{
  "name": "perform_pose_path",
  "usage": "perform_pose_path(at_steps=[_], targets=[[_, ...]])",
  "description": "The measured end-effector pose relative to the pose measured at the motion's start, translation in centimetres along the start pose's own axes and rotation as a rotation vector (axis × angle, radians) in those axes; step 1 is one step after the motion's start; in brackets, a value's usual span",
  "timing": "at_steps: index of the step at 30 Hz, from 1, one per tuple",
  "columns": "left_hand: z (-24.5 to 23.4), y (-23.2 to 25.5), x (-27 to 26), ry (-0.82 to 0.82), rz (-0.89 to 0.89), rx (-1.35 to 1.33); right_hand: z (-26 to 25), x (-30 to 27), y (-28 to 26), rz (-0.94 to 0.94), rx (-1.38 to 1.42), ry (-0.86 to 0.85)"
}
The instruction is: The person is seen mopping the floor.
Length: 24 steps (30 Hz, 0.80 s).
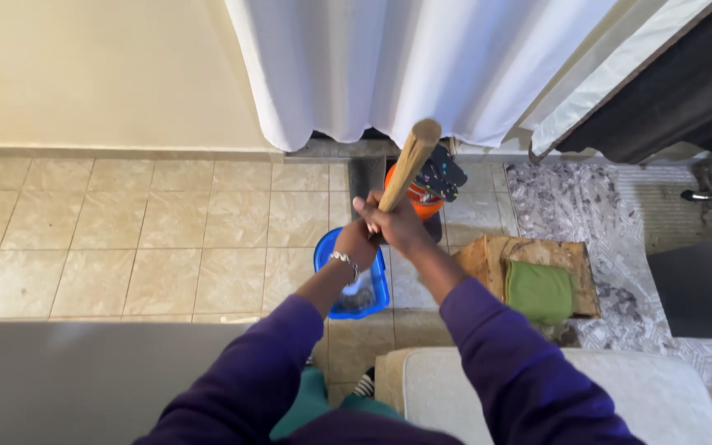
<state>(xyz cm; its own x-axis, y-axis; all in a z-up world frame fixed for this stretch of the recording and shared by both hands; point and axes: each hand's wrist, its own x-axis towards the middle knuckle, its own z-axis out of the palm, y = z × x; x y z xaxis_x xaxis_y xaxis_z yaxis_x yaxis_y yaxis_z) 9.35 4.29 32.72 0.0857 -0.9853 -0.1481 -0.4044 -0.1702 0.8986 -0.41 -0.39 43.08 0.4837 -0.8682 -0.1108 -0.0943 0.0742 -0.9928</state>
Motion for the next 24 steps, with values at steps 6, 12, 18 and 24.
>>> perform_pose_path(at_steps=[6,12,18,24], targets=[[-4.8,7.0,0.3,0.215,0.251,-0.193,2.7,1.6,-7.3,-0.102,0.118,0.303],[-11.4,11.5,2.0,-0.023,0.360,-0.102,3.9,1.7,-14.3,-0.250,0.327,0.359],[-9.4,6.2,3.0,-0.215,0.340,-0.023,2.9,0.9,-8.5,-0.127,0.171,0.244],[-4.8,0.7,0.1,-0.192,0.150,0.025,1.0,-1.4,-2.1,0.078,0.025,-0.040]])
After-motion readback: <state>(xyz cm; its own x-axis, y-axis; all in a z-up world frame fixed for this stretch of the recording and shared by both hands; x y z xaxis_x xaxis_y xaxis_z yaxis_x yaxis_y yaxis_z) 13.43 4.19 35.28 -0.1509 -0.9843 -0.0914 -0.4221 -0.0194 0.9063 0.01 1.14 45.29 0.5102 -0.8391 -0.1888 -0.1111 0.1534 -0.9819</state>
